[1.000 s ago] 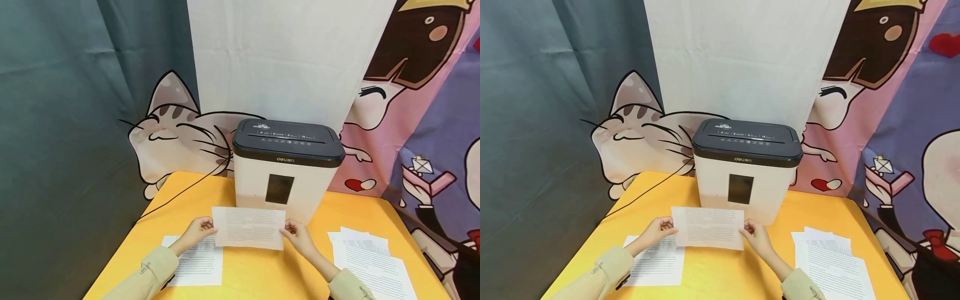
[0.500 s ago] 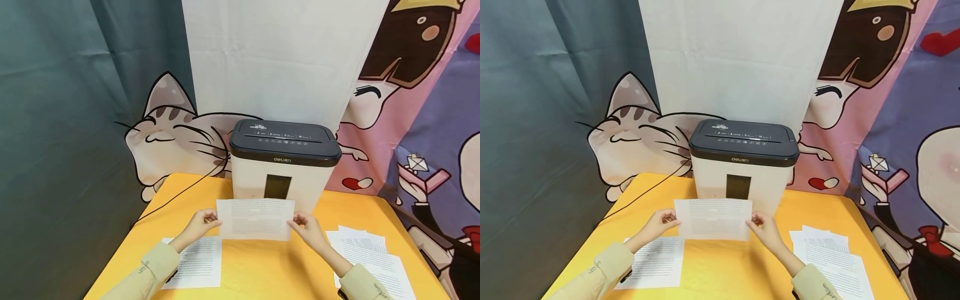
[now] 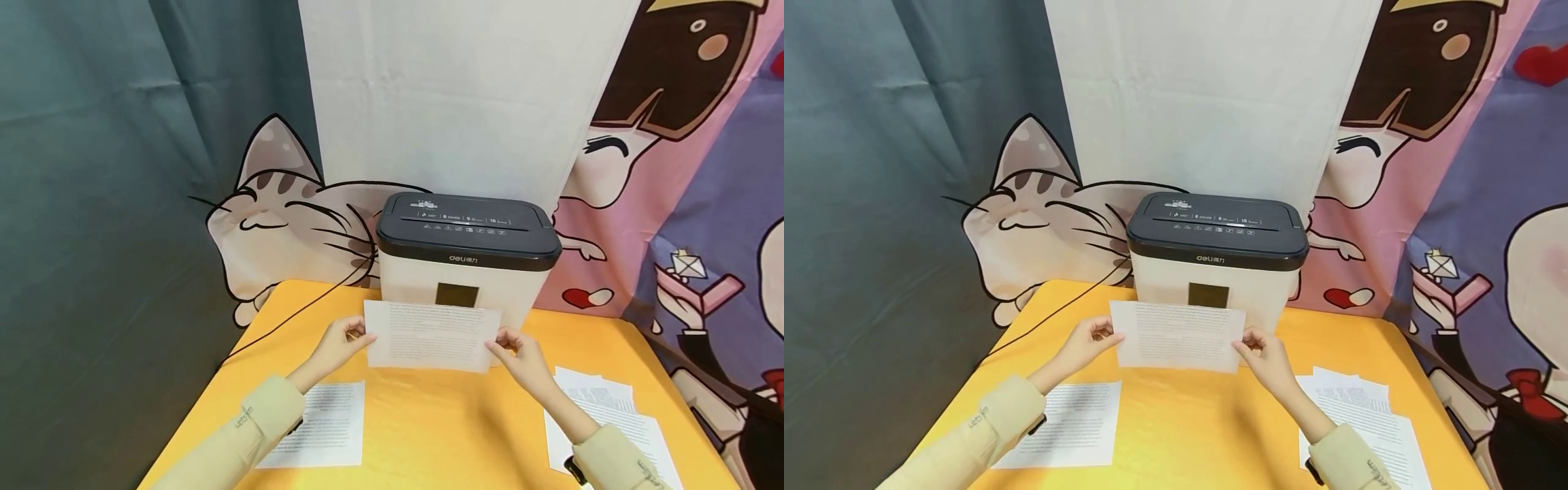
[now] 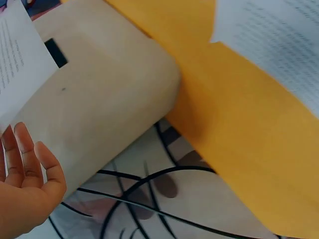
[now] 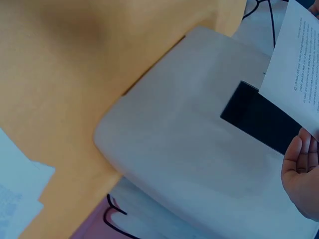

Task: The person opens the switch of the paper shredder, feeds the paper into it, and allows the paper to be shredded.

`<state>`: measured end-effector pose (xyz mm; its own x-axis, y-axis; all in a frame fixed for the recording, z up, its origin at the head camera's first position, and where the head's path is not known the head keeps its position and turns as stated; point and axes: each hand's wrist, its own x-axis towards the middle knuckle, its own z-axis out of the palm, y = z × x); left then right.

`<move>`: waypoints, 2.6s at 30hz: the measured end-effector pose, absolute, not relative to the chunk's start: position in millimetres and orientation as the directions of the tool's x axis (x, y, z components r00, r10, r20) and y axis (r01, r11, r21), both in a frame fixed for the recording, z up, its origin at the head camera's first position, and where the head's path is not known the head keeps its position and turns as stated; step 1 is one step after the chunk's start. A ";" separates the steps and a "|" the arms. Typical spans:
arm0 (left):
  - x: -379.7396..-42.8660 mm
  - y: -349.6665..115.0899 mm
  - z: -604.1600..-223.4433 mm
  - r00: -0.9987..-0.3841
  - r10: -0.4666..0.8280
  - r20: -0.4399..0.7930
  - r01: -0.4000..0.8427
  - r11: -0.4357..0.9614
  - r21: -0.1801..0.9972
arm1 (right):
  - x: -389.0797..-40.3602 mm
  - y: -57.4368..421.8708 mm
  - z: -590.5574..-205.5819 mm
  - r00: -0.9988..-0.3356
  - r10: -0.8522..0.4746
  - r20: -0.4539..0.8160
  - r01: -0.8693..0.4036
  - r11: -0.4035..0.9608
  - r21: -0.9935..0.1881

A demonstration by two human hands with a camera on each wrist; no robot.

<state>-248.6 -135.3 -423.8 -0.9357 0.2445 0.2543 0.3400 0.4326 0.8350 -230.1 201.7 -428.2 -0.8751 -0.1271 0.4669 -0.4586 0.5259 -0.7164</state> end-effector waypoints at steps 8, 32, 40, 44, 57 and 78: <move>-252.3 -128.1 -405.0 -0.933 0.220 0.284 0.351 0.400 0.846 | -229.7 203.4 -412.5 -0.859 -0.122 0.498 -0.486 0.502 -0.716; -253.6 -124.4 -343.5 -0.897 0.256 0.360 0.433 0.355 0.828 | -232.0 212.0 -354.5 -0.837 -0.096 0.539 -0.500 0.535 -0.681; -261.7 -118.4 -315.8 -0.869 0.287 0.404 0.488 0.353 0.798 | -231.9 214.5 -325.9 -0.809 -0.081 0.583 -0.519 0.564 -0.642; -266.7 -117.0 -304.4 -0.862 0.287 0.419 0.501 0.348 0.792 | -233.9 218.0 -311.6 -0.804 -0.111 0.584 -0.527 0.586 -0.616; -289.1 -111.8 -261.7 -0.839 0.244 0.487 0.544 0.338 0.768 | -255.8 225.4 -262.0 -0.766 -0.156 0.623 -0.569 0.616 -0.545; -340.2 -86.8 -226.9 -0.814 0.173 0.554 0.579 0.310 0.754 | -312.9 232.1 -224.1 -0.787 -0.056 0.614 -0.500 0.639 -0.584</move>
<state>-340.2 -86.8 -226.9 -0.8143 0.1733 0.5539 0.5790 0.3102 0.7540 -312.9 232.1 -224.1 -0.7874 -0.0559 0.6138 -0.5005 0.6393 -0.5838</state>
